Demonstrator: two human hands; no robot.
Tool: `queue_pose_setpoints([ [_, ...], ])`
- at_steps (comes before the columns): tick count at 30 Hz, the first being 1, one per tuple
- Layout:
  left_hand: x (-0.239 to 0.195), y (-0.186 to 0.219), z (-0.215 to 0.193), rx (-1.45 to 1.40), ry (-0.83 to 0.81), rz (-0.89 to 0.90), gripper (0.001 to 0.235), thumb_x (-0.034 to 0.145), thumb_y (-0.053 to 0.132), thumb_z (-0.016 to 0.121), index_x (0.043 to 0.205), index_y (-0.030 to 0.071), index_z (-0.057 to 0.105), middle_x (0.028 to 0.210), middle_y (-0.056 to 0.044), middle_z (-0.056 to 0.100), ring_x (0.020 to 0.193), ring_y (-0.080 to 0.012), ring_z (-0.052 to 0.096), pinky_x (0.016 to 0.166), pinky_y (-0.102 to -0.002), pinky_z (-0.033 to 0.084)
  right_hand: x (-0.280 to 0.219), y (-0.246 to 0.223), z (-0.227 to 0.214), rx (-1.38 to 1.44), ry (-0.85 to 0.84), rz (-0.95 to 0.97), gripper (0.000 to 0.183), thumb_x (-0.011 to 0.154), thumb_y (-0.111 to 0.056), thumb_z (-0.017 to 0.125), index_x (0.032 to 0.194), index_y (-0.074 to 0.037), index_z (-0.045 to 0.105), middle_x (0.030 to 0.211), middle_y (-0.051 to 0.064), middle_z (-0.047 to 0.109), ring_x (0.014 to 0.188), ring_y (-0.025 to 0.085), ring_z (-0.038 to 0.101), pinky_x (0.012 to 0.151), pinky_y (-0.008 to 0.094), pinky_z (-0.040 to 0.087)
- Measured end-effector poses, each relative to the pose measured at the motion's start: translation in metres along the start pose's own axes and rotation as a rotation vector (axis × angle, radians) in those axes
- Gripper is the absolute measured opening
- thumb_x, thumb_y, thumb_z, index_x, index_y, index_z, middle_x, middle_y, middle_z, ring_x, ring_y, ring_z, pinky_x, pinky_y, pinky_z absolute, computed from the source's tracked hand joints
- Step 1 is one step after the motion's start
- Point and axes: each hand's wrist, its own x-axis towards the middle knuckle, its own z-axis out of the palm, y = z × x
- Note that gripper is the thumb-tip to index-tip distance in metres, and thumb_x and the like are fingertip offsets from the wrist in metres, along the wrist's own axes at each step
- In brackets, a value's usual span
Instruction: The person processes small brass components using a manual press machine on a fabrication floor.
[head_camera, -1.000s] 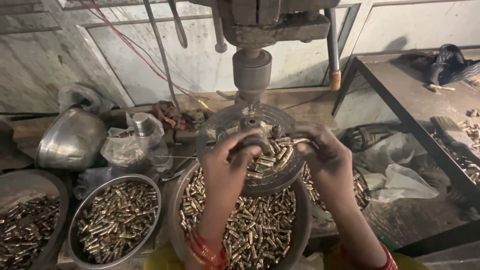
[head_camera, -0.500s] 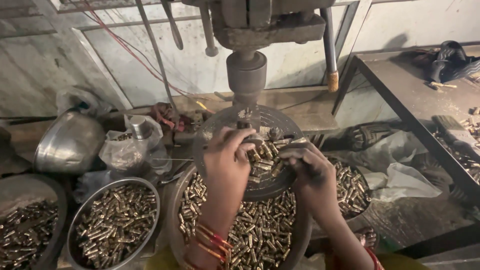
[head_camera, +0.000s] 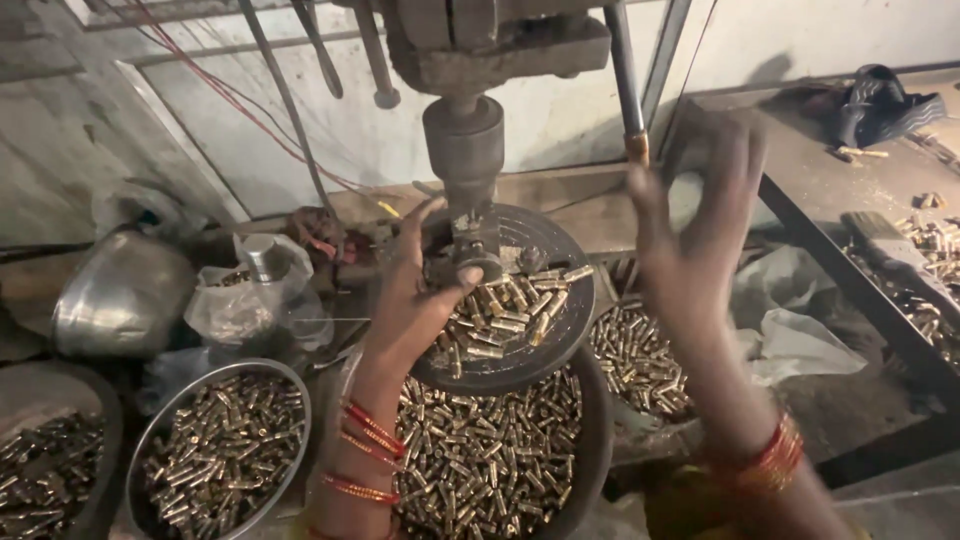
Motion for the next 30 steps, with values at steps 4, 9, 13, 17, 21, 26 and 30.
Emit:
queue_pose_setpoints([
  [4, -0.003, -0.003, 0.001, 0.073, 0.037, 0.149, 0.080, 0.082, 0.001, 0.080, 0.150, 0.006, 0.040, 0.132, -0.013, 0.067, 0.120, -0.0220, 0.065, 0.104, -0.037, 0.049, 0.067, 0.042, 0.049, 0.167, -0.167, -0.094, 0.057, 0.092, -0.011, 0.077, 0.138, 0.004, 0.046, 0.119, 0.018, 0.059, 0.104, 0.034, 0.063, 0.081, 0.040, 0.056],
  [9, -0.002, 0.008, 0.001, 0.050, -0.001, -0.029, 0.081, 0.084, 0.012, 0.082, 0.151, 0.006, 0.036, 0.121, -0.011, 0.069, 0.111, -0.0198, 0.068, 0.099, -0.035, 0.051, 0.075, 0.173, 0.131, -0.273, 0.178, -0.339, 0.061, 0.097, -0.012, 0.077, 0.147, 0.000, 0.044, 0.131, 0.026, 0.057, 0.120, 0.047, 0.057, 0.106, 0.050, 0.047],
  [13, -0.001, -0.001, 0.002, 0.094, 0.046, 0.057, 0.079, 0.080, 0.013, 0.081, 0.148, 0.005, 0.041, 0.124, -0.012, 0.066, 0.111, -0.0214, 0.068, 0.099, -0.035, 0.054, 0.006, 0.205, 0.128, -0.224, -0.087, -0.002, 0.023, 0.102, -0.010, 0.071, 0.123, -0.007, 0.060, 0.125, 0.018, 0.068, 0.117, 0.036, 0.060, 0.097, 0.041, 0.046],
  [17, 0.000, 0.010, -0.001, 0.078, 0.042, 0.024, 0.077, 0.082, 0.016, 0.082, 0.147, 0.005, 0.042, 0.128, -0.014, 0.066, 0.114, -0.0231, 0.067, 0.100, -0.036, 0.053, 0.096, 0.236, 0.164, -0.055, 0.026, -0.248, 0.057, 0.105, -0.013, 0.078, 0.147, 0.001, 0.043, 0.143, 0.026, 0.049, 0.132, 0.040, 0.048, 0.112, 0.048, 0.041],
  [21, -0.014, 0.009, 0.008, 0.415, 0.232, 0.200, 0.075, 0.081, 0.019, 0.089, 0.141, 0.003, 0.047, 0.128, -0.023, 0.063, 0.115, -0.0348, 0.063, 0.097, -0.046, 0.050, 0.070, 0.106, 0.096, -0.025, -0.232, 0.148, 0.051, 0.096, -0.007, 0.064, 0.143, -0.006, 0.047, 0.117, 0.013, 0.057, 0.105, 0.023, 0.051, 0.090, 0.033, 0.042],
  [26, -0.032, 0.023, 0.031, 0.470, 0.385, 0.313, 0.041, 0.088, 0.017, 0.081, 0.125, 0.012, 0.064, 0.118, -0.018, 0.065, 0.103, -0.0350, 0.069, 0.085, -0.044, 0.056, -0.033, 0.096, 0.002, 0.195, -0.416, 0.151, 0.033, 0.099, -0.008, 0.067, 0.130, 0.000, 0.056, 0.109, 0.011, 0.070, 0.098, 0.018, 0.069, 0.080, 0.032, 0.058],
  [30, -0.022, 0.032, 0.036, 0.485, 0.321, 0.294, 0.024, 0.086, 0.013, 0.079, 0.109, 0.010, 0.073, 0.104, -0.014, 0.071, 0.091, -0.0336, 0.071, 0.079, -0.042, 0.056, -0.170, 0.222, -0.014, -0.095, -0.519, 0.451, 0.024, 0.086, -0.002, 0.072, 0.109, -0.009, 0.077, 0.101, 0.013, 0.078, 0.089, 0.022, 0.073, 0.080, 0.036, 0.057],
])
